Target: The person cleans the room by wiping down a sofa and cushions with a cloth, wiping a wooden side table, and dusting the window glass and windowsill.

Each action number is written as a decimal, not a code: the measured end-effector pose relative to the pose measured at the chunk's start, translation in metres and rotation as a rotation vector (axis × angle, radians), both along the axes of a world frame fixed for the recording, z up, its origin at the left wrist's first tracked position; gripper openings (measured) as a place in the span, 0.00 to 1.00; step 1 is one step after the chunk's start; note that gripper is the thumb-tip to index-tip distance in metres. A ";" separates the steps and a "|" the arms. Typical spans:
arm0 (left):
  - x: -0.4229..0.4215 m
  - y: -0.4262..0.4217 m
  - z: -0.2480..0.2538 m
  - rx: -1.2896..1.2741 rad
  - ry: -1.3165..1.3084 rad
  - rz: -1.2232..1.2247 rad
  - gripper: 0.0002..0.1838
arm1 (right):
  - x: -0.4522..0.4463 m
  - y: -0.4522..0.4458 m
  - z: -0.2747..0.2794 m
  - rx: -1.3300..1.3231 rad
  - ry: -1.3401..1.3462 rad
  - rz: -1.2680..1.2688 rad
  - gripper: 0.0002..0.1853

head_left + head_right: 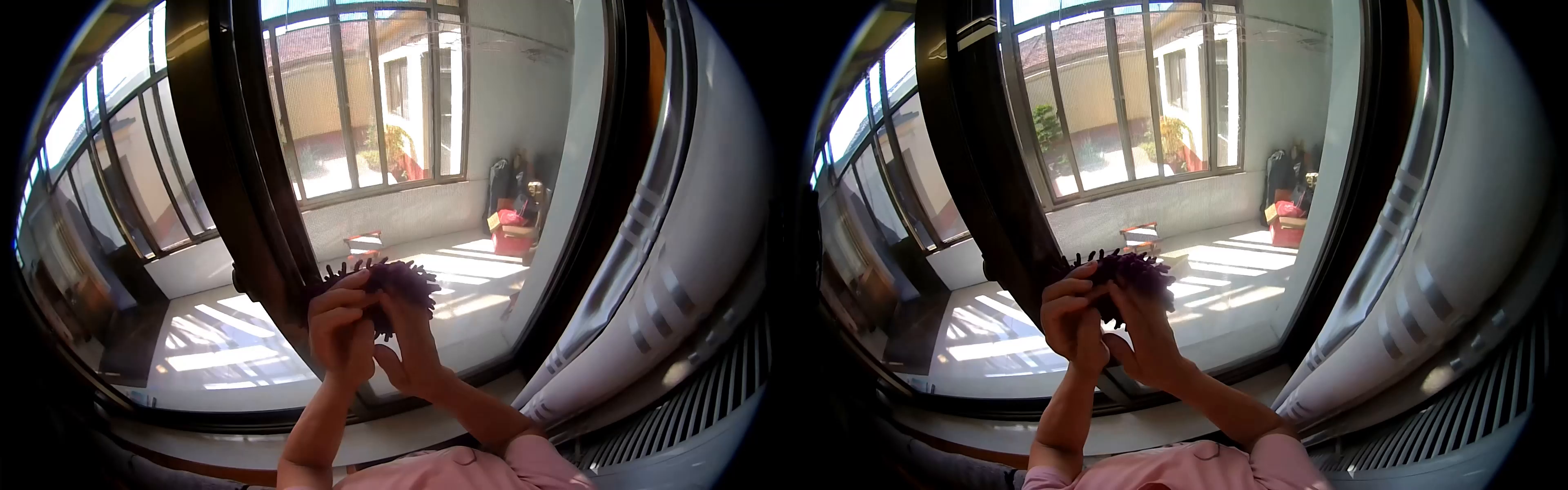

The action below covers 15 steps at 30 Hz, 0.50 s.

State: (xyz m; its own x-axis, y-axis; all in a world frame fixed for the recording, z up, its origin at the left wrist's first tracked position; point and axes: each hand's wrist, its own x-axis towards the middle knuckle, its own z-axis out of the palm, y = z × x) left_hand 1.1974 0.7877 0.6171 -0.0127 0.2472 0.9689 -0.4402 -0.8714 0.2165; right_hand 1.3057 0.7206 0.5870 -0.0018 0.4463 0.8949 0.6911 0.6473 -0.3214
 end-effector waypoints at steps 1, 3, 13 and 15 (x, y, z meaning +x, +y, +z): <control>-0.003 -0.001 -0.001 0.114 -0.027 0.205 0.09 | -0.002 0.009 0.007 0.025 -0.120 -0.119 0.32; -0.014 -0.013 -0.006 0.109 -0.080 0.290 0.10 | 0.000 0.021 0.029 0.131 -0.224 -0.264 0.39; -0.069 -0.001 -0.058 -0.220 0.215 1.027 0.38 | 0.078 0.058 0.207 0.636 -0.175 -0.820 0.39; -0.058 0.008 -0.069 -0.312 0.233 0.948 0.48 | 0.034 0.059 0.199 0.599 -0.344 -0.637 0.35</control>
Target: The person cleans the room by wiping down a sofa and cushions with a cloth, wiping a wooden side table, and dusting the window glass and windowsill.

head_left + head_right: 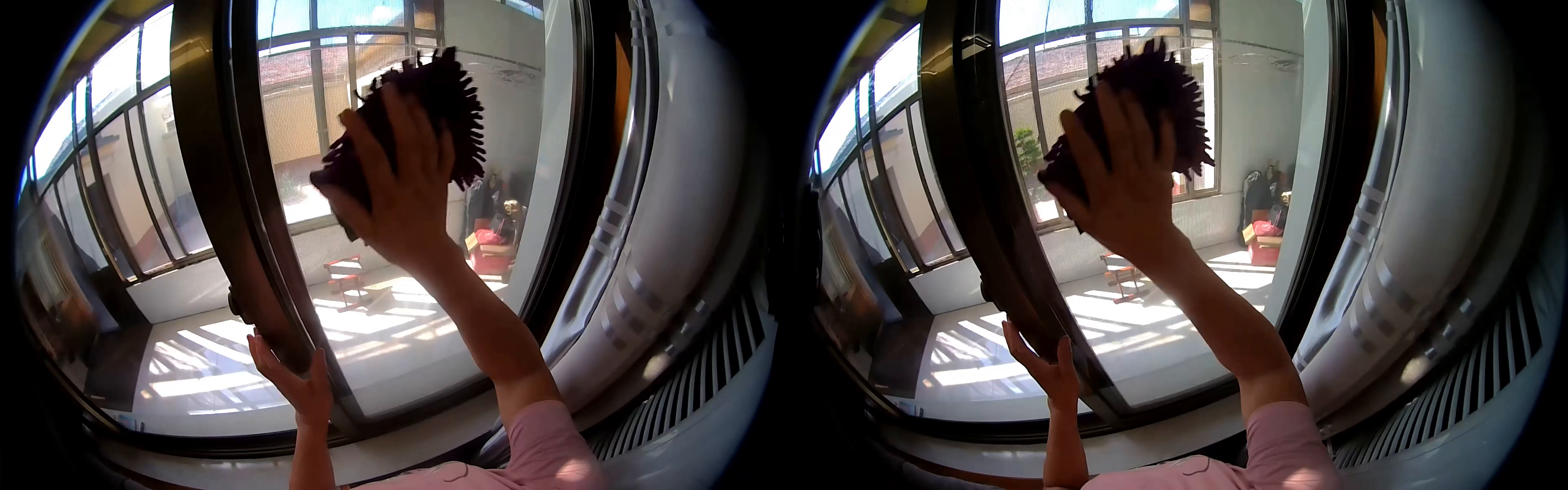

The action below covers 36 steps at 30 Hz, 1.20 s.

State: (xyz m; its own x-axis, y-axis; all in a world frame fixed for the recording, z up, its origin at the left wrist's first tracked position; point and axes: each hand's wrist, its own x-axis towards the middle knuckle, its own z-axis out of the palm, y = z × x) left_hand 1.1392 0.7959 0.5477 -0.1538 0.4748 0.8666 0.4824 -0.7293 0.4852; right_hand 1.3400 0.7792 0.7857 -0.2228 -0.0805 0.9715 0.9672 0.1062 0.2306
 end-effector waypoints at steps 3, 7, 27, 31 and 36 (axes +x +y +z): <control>0.005 0.007 -0.006 -0.046 -0.042 -0.051 0.53 | -0.019 0.011 -0.074 -0.125 -0.213 0.103 0.29; 0.003 0.011 -0.008 -0.086 -0.052 -0.043 0.54 | 0.042 -0.012 -0.120 -0.197 -0.123 -0.013 0.30; 0.002 0.015 -0.014 -0.055 -0.060 -0.033 0.43 | 0.034 0.008 0.073 0.046 -0.376 0.091 0.30; 0.002 0.011 -0.011 -0.039 -0.052 -0.048 0.39 | 0.121 -0.003 0.118 0.218 -0.134 -0.021 0.30; 0.006 0.007 -0.007 -0.061 -0.112 -0.067 0.39 | 0.204 -0.030 0.044 0.237 0.232 -0.060 0.31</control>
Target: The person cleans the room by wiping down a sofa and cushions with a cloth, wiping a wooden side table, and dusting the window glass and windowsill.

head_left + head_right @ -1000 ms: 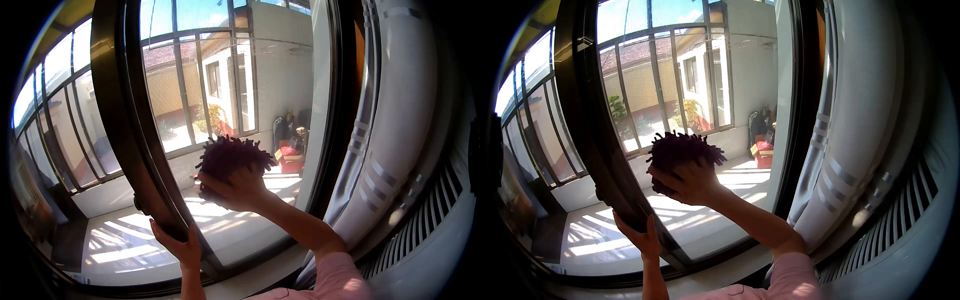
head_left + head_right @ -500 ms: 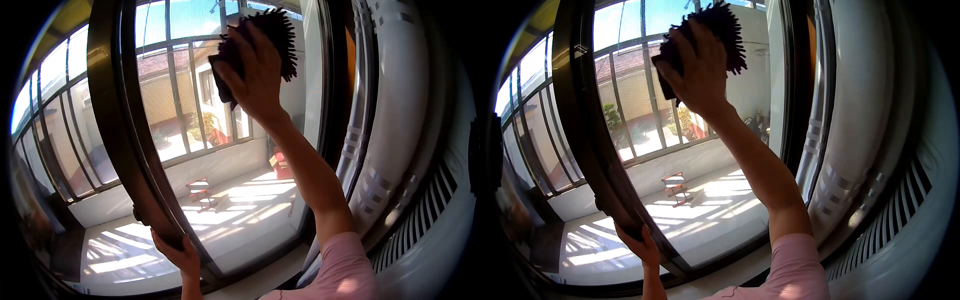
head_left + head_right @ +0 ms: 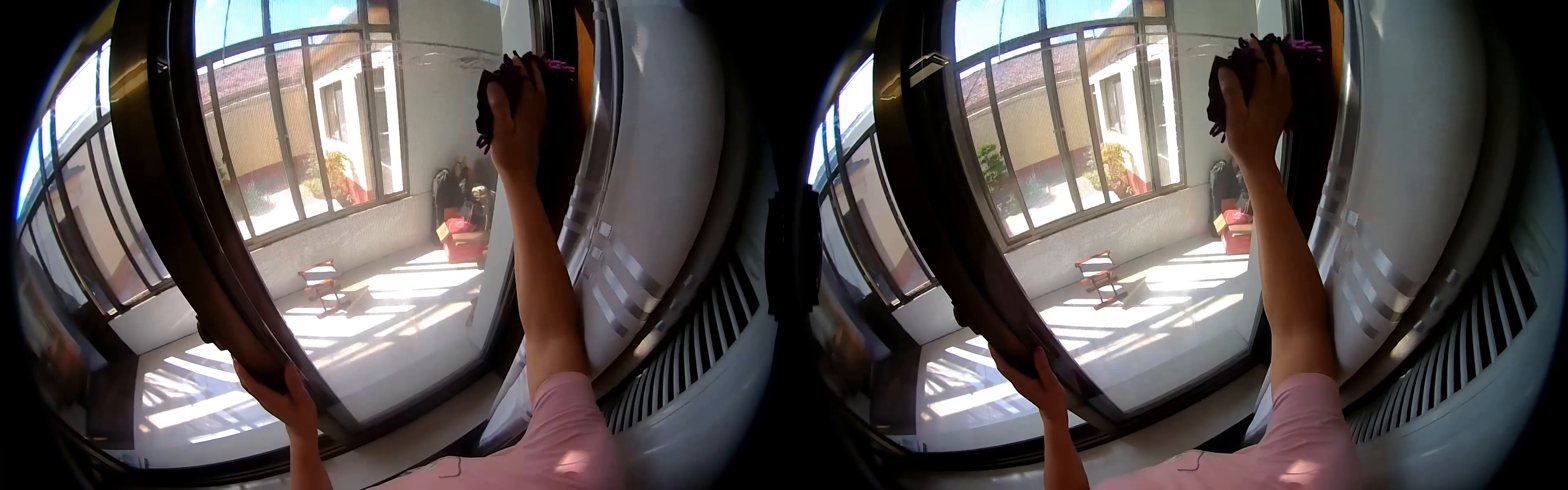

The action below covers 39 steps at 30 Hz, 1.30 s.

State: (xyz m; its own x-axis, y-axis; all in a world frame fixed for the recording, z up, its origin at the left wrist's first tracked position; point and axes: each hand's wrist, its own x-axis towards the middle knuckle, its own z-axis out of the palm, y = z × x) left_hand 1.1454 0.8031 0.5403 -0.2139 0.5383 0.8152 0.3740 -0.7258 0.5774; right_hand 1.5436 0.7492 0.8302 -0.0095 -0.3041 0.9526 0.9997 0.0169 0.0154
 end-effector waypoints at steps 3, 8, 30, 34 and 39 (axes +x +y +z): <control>-0.001 0.004 -0.006 0.005 0.003 -0.008 0.39 | -0.021 -0.006 -0.104 -0.092 0.201 0.054 0.33; -0.004 0.005 -0.005 0.062 0.064 -0.004 0.41 | -0.152 0.008 -0.263 -0.410 0.067 0.120 0.33; -0.004 -0.012 -0.008 0.089 0.114 -0.076 0.40 | -0.139 -0.020 -0.368 -0.422 0.237 0.239 0.29; -0.012 -0.022 -0.020 0.036 0.163 -0.066 0.36 | -0.159 -0.012 -0.364 -0.545 -0.084 0.322 0.17; -0.080 -0.081 -0.114 -0.370 0.158 0.078 0.36 | -0.091 -0.026 -0.364 -0.357 0.196 0.199 0.22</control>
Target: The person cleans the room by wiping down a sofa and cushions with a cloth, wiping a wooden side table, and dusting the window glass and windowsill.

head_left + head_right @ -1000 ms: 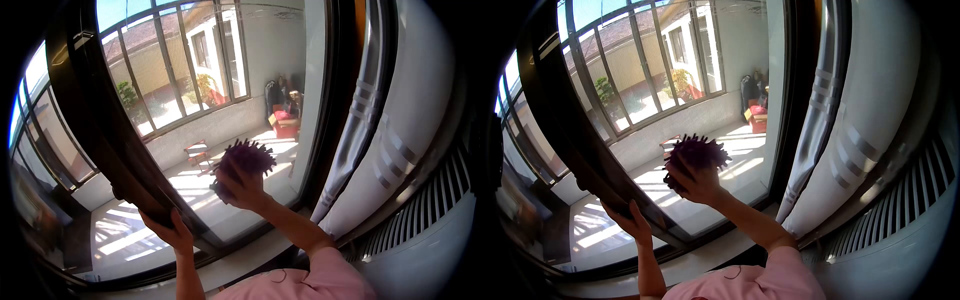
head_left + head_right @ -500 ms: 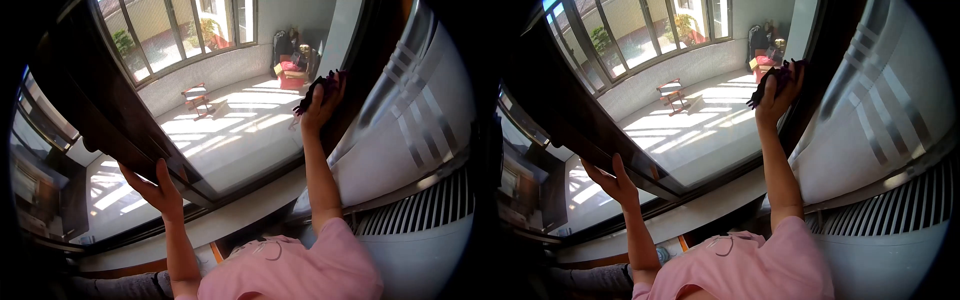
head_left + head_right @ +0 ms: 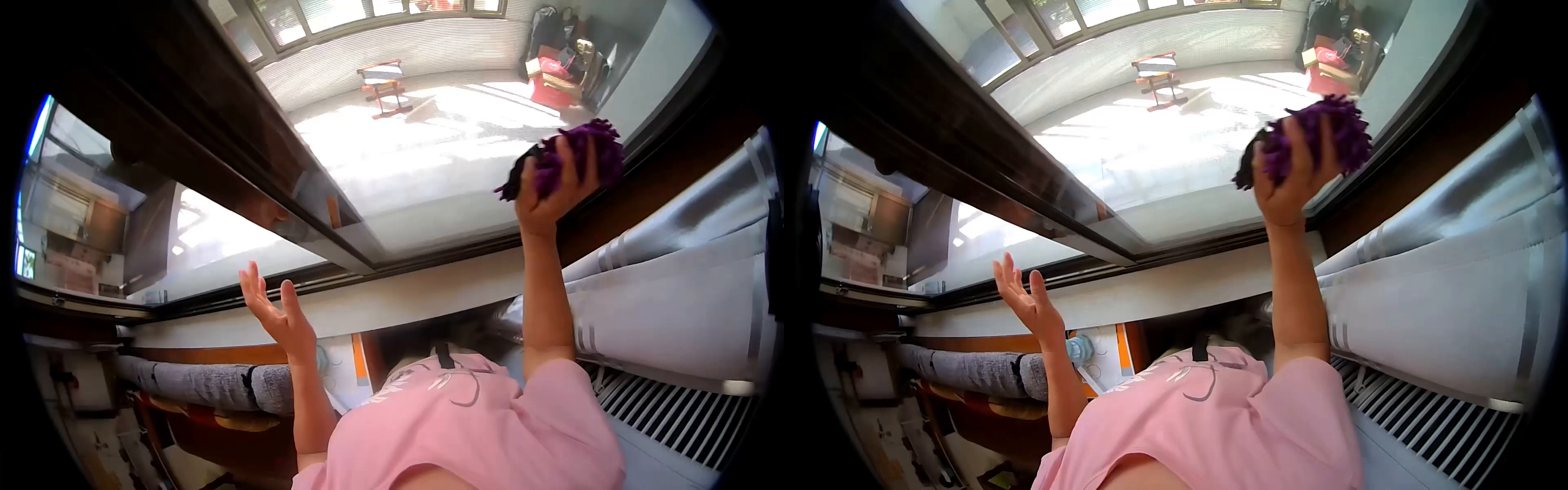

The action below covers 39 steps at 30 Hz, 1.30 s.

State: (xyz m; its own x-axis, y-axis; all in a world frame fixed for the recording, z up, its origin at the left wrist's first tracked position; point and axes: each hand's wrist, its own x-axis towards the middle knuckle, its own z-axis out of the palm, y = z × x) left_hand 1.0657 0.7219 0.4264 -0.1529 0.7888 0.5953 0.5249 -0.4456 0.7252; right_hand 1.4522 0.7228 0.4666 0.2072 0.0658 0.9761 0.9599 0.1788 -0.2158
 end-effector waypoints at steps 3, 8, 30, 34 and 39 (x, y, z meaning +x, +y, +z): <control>-0.049 -0.056 -0.046 -0.284 -0.064 0.075 0.31 | 0.019 -0.010 -0.008 0.038 0.210 -0.229 0.20; -0.108 -0.153 -0.114 -0.527 -0.239 0.246 0.29 | -0.006 -0.012 -0.101 0.013 0.690 -0.088 0.21; -0.215 -0.281 -0.181 -0.808 -0.329 0.560 0.21 | -0.019 -0.028 -0.261 -0.349 1.124 -0.205 0.19; -0.198 -0.260 -0.173 -0.810 -0.364 0.526 0.21 | -0.198 -0.018 -0.266 -0.601 1.097 0.227 0.18; -0.173 -0.244 -0.143 -0.778 -0.217 0.363 0.21 | -0.229 -0.007 -0.259 -0.660 1.267 0.324 0.18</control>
